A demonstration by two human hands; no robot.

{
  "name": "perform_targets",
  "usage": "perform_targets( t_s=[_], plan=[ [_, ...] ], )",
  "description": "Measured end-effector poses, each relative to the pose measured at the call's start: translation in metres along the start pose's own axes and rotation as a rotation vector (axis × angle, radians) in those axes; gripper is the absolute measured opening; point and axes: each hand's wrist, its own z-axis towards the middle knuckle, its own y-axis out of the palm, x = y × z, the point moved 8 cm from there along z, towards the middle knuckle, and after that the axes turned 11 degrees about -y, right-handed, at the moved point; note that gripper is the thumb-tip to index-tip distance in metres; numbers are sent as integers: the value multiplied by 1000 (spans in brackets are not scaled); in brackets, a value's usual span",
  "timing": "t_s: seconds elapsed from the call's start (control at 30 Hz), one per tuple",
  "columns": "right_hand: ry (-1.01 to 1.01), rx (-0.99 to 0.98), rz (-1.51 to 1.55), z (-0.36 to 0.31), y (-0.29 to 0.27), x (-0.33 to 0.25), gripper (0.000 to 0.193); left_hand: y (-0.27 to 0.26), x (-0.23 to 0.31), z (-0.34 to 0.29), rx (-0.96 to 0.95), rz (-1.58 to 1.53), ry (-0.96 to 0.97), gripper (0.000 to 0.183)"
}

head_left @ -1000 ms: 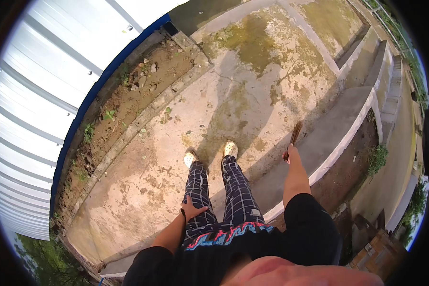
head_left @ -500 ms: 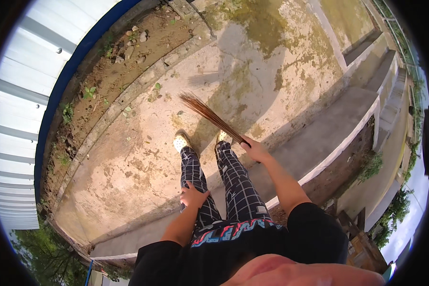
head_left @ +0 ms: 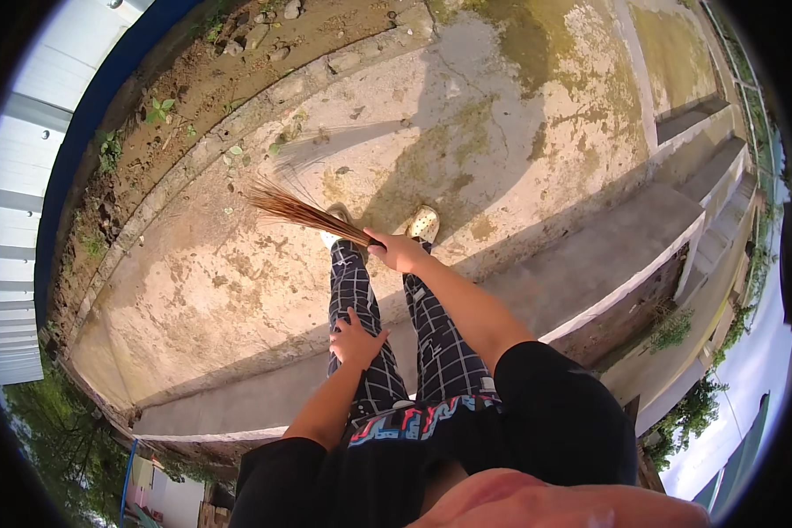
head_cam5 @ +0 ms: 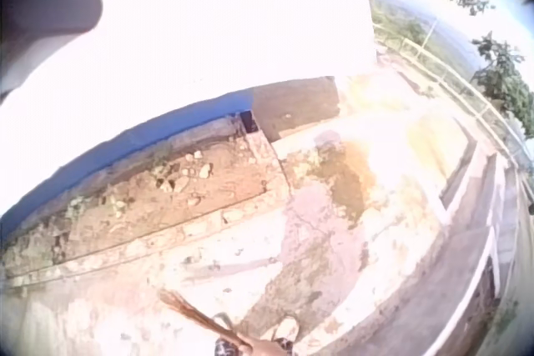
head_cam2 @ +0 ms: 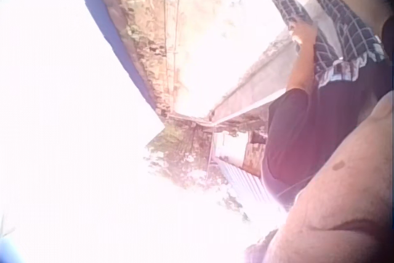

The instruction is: The person sweeps a concrete path with a broom and pulls small weeds from the adjacent dirt by hand.

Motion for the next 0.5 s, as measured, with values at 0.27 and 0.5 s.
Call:
perform_targets(
  t_s=[0.27, 0.5],
  plan=[
    [427, 708, 545, -71, -6, 103, 60, 10, -30, 12, -29, -198, 41, 102],
    [-162, -125, -152, 3, 125, -25, 55, 24, -40, 14, -38, -254, 9, 99]
  ],
)
